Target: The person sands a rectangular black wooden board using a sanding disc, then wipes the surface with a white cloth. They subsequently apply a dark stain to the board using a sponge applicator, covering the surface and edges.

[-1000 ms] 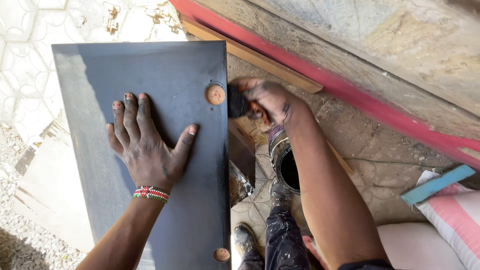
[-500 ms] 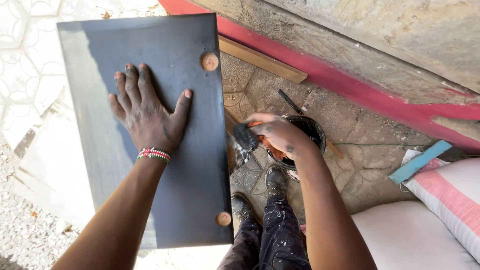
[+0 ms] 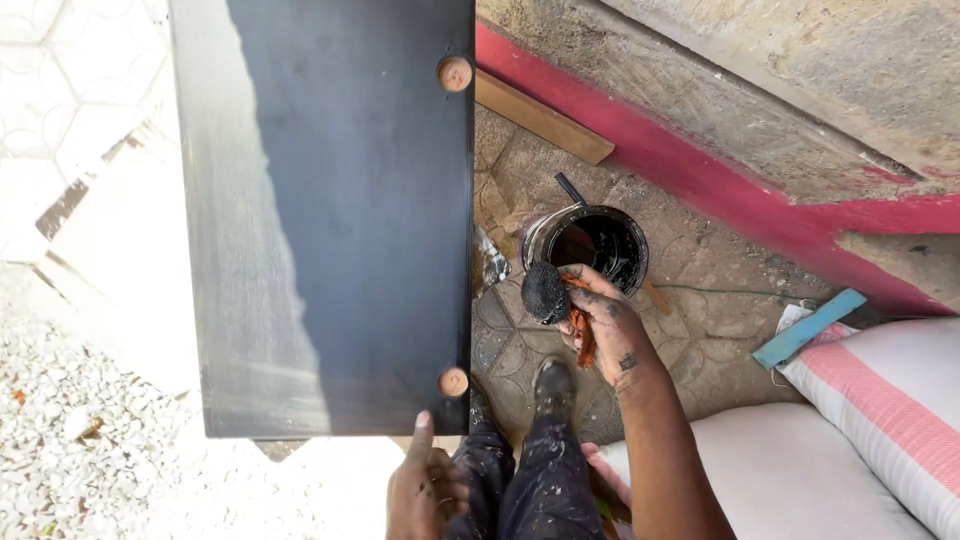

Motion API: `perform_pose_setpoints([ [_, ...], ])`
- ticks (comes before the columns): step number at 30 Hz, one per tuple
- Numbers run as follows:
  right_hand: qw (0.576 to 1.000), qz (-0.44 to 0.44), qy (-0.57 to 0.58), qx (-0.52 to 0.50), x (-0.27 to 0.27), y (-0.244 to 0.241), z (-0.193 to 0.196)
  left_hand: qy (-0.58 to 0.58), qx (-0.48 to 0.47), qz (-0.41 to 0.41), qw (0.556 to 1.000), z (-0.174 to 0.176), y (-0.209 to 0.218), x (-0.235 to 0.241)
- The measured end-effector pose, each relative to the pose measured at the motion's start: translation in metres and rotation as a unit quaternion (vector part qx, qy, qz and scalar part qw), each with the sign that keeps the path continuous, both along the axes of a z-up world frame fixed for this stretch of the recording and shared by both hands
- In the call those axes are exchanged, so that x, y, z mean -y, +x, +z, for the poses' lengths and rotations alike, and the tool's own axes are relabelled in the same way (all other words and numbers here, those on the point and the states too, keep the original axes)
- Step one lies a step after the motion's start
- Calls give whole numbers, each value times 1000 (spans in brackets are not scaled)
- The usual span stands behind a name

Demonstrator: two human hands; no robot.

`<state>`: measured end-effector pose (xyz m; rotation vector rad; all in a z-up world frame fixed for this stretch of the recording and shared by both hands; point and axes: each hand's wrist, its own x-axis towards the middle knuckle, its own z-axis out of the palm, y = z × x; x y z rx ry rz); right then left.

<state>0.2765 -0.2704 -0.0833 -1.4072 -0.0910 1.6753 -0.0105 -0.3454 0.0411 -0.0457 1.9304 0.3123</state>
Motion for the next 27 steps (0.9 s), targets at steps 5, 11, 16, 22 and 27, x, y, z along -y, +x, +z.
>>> perform_pose_setpoints([
  [5, 995, -21, 92, -15, -14, -6, -4, 103, 58, 188, 975, 74, 28, -65],
  [11, 995, -53, 82, -23, -37, -8, 8, 221, -30, 322, 920, 24, 25, -57],
  [16, 994, -17, 102, -45, -65, -11, 23, 290, -11, 314, 904, 46, 25, -54],
  [22, 982, 29, 162, -87, -139, -27, 48, 276, -25, 318, 907, 34, 18, -45],
  [27, 966, 37, 195, -163, -185, -48, 39, 278, -69, 322, 902, 47, 33, -59],
])
